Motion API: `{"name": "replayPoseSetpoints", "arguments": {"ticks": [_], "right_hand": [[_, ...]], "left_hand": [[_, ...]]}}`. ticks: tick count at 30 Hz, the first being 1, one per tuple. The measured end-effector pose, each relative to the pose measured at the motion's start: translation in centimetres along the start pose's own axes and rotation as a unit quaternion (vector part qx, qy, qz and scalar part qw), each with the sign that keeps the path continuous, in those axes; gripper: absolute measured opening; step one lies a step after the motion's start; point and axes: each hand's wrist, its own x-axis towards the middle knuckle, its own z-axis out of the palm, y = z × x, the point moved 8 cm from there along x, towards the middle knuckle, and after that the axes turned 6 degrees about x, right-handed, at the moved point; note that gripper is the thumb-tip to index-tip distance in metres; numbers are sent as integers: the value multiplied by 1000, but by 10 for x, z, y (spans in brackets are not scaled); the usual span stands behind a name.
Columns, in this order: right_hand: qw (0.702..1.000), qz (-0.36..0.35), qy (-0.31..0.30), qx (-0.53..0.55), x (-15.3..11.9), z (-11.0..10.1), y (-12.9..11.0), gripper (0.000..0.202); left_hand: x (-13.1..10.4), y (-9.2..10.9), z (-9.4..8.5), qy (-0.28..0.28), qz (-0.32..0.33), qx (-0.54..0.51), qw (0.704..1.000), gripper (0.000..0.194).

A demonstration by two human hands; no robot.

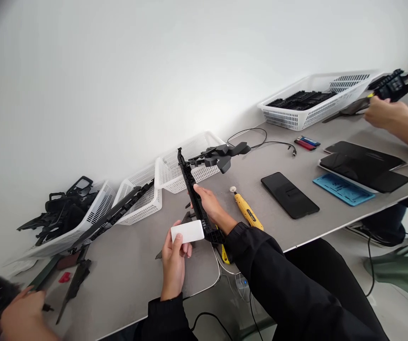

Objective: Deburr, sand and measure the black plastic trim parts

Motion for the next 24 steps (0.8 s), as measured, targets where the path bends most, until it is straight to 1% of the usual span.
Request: {"name": "replayPoseSetpoints", "arguments": {"ticks": [2,4,10,12,14,18,20,24], "right_hand": [[1000,-7,1,-3,1,0,1,57],[1000,-15,0,-5,2,0,2,56],[1000,-30,0,1,5,0,4,56],[999,-32,0,4,5,-1,3,56],[999,-35,4,7,6,-2,3,57],[999,-36,17,17,7,-5,5,56],[999,-34,20,26,8,-6,6,53],[999,-25,17,44,8,-6,9,47]], "left_hand": [[-5,3,3,3,17,31,999,82],[-8,7,4,11,31,60,998,87],[-7,13,-1,55,62,90,992,87],[-4,12,-4,65,69,88,992,84],[-2,9,-6,63,66,81,993,77],[0,3,-9,58,50,94,993,52],[-1,3,-10,66,55,103,991,49],[-2,7,-13,96,66,119,986,50]]}}
